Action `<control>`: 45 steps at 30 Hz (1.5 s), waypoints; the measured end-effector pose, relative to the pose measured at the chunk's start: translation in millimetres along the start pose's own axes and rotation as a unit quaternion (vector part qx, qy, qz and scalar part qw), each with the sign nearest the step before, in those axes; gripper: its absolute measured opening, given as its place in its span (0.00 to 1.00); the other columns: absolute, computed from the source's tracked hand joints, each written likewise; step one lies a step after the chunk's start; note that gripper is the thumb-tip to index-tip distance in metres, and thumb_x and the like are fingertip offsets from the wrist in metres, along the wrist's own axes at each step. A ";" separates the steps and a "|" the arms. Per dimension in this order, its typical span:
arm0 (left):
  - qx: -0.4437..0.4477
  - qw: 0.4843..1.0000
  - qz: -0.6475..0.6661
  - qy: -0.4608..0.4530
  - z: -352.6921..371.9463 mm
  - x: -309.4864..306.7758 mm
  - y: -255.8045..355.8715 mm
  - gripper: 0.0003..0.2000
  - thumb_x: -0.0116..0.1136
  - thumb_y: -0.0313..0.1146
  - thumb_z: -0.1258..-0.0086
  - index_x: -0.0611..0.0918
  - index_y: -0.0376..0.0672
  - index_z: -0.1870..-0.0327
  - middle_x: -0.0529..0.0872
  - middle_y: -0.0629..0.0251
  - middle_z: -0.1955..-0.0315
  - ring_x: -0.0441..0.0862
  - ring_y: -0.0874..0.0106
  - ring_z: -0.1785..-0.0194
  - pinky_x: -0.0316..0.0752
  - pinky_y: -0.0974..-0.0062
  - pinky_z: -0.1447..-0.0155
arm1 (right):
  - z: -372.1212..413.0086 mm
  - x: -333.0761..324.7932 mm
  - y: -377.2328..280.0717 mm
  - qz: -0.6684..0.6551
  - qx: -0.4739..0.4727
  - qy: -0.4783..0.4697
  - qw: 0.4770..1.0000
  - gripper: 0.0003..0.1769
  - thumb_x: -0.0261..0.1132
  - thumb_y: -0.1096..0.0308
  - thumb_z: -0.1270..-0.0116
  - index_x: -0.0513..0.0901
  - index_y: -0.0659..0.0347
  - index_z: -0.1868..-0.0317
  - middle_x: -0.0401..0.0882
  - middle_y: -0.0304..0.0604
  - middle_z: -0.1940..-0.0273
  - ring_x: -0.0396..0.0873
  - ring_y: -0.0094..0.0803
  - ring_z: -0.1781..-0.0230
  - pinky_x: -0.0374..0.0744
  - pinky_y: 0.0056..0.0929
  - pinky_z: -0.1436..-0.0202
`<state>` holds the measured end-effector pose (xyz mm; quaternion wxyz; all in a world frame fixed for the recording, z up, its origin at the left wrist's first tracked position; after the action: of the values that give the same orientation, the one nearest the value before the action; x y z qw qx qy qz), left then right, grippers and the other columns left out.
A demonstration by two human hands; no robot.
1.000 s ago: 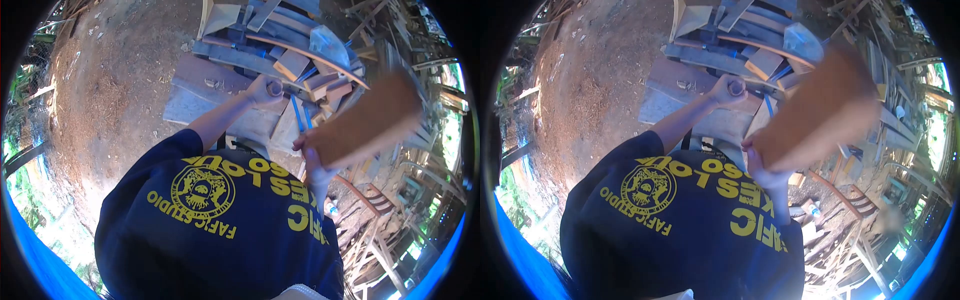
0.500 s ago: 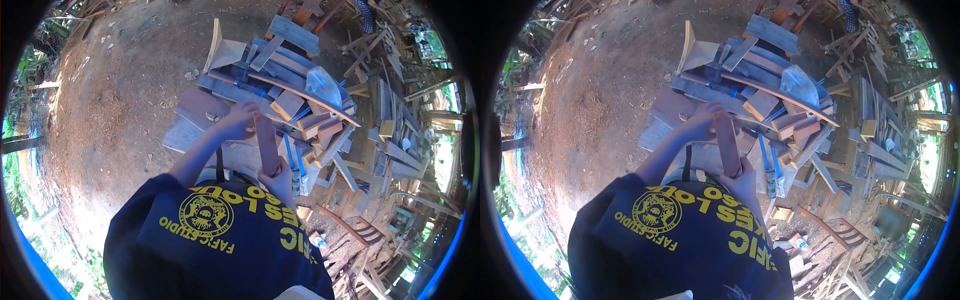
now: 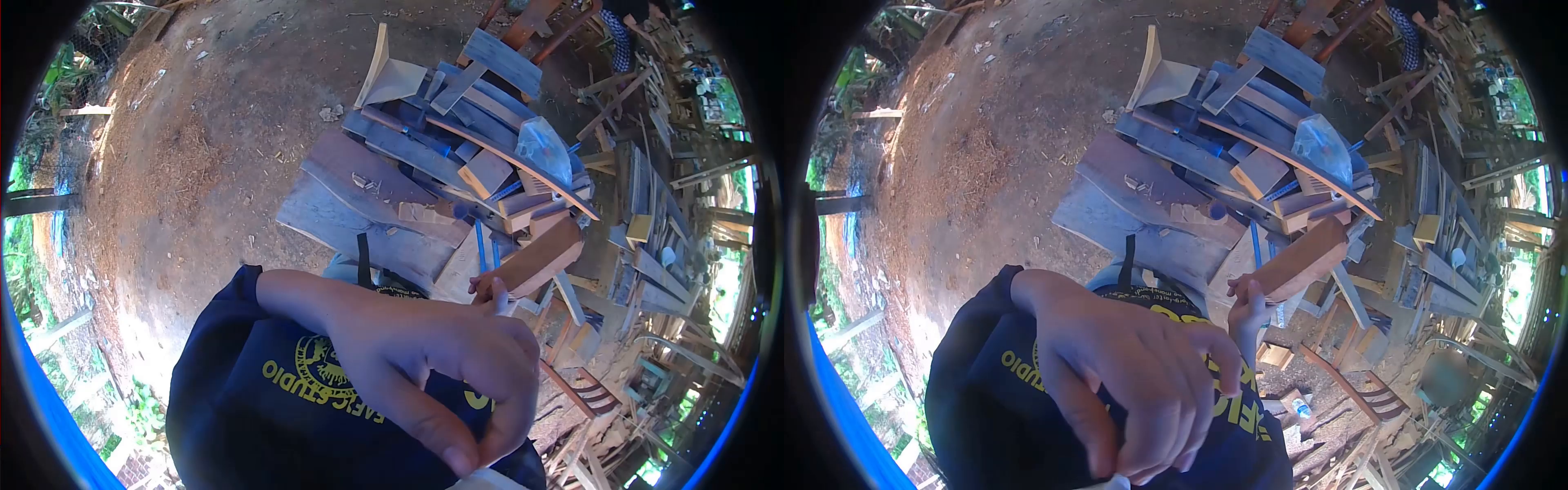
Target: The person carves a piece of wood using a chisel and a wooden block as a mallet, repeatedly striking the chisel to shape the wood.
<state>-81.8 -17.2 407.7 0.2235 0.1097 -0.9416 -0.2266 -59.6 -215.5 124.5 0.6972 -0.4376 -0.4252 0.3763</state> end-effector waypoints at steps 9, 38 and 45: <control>-0.042 0.996 0.075 -0.002 3.7 2.6 -14.2 0.06 0.62 0.37 0.32 0.83 0.45 0.64 0.84 0.75 0.68 0.80 0.75 0.63 0.56 0.69 0.45 | 2.8 -32.2 15.2 0.010 -0.009 0.004 1.000 0.21 0.66 0.66 0.48 0.70 0.66 0.57 0.72 0.45 0.77 0.72 0.34 0.79 0.78 0.36 0.71; -0.256 0.791 -0.506 0.230 197.1 -226.6 -185.3 0.26 0.79 0.40 0.54 0.78 0.39 0.57 0.81 0.62 0.60 0.79 0.68 0.54 0.73 0.69 0.45 | 19.3 18.8 -14.2 0.166 0.062 -0.158 0.971 0.29 0.71 0.75 0.49 0.70 0.70 0.47 0.77 0.43 0.59 0.78 0.26 0.61 0.77 0.23 0.62; -0.284 0.810 -0.393 0.329 213.1 -239.3 -219.9 0.10 0.68 0.31 0.43 0.81 0.41 0.63 0.86 0.62 0.71 0.83 0.73 0.66 0.75 0.75 0.59 | 9.3 24.7 15.8 0.188 -0.026 -0.171 0.967 0.29 0.72 0.73 0.51 0.71 0.69 0.48 0.78 0.43 0.60 0.79 0.27 0.62 0.77 0.26 0.56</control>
<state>50.7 -55.1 44.3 0.4333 0.4699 -0.5816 -0.5031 -61.8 -185.4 118.7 0.5188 -0.4569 -0.4578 0.5590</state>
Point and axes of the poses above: each hand's wrist, its own z-axis away from the middle knuckle, its own x-axis out of the palm, y = z × x, the point moved 10 cm from there along -z, towards the middle knuckle
